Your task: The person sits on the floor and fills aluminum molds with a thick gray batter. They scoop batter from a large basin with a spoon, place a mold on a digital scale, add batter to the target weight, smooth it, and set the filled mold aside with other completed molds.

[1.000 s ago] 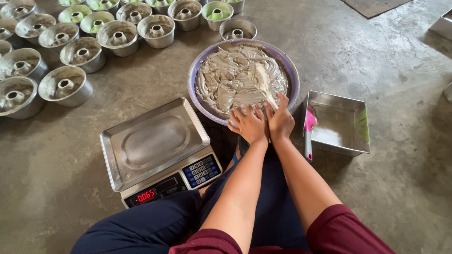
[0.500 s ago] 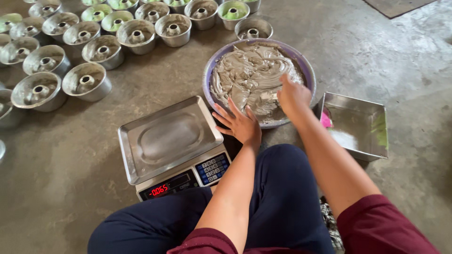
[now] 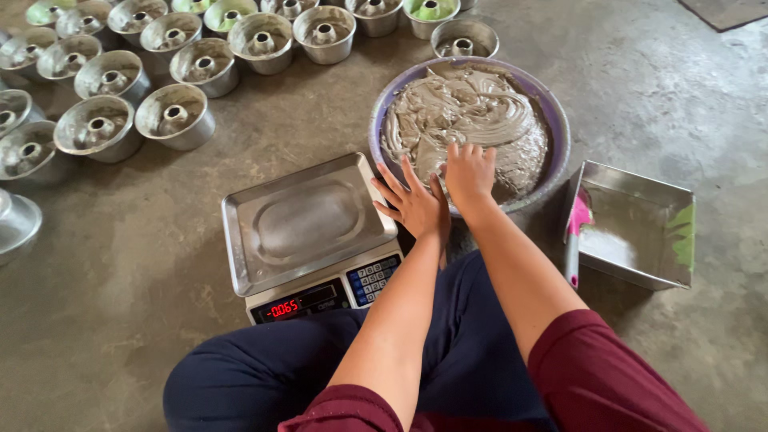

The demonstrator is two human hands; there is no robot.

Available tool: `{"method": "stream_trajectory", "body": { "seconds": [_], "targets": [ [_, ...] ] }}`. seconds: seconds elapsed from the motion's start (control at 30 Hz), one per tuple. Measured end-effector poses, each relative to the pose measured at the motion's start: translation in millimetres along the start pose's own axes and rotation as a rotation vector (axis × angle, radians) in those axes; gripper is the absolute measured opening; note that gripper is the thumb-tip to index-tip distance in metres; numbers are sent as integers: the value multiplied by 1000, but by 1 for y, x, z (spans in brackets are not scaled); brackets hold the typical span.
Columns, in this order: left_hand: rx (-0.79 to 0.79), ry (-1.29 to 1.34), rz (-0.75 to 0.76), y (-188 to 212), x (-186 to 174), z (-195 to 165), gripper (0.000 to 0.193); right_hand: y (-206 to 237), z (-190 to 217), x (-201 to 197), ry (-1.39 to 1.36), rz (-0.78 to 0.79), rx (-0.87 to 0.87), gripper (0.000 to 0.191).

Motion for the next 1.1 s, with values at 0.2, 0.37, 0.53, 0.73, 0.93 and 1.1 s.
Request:
{"method": "stream_trajectory", "body": {
  "seconds": [0.2,0.37,0.53,0.73,0.93,1.1],
  "targets": [
    [83,105,3,28,8,-32,65,15,-37,-57,-4,-262,77,51],
    [163,406,165,81,17,-64,57,43,-78,-80,-98,46,351,46],
    [266,338,64,122,18,-75,51,83,-123,-70,-75,383,355,32],
    [305,273,131,141,7,-74,49,183,-126,-16,-778,1239,947,28],
    [338,237,188,151,-1,-72,48,296,-109,20,-735,1430,797,32],
    [297,232,214,149,1,-68,45,364,-94,25,-641,1560,572,36]
  ]
}}
Point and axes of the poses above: each hand's wrist, its own y-axis away from the middle knuckle, its own x-axis out of the palm, z = x × y, the point moved 1 cm from there along -y, towards the middle knuckle, and after that the axes turned 10 degrees about -x, right-handed, at the moved point
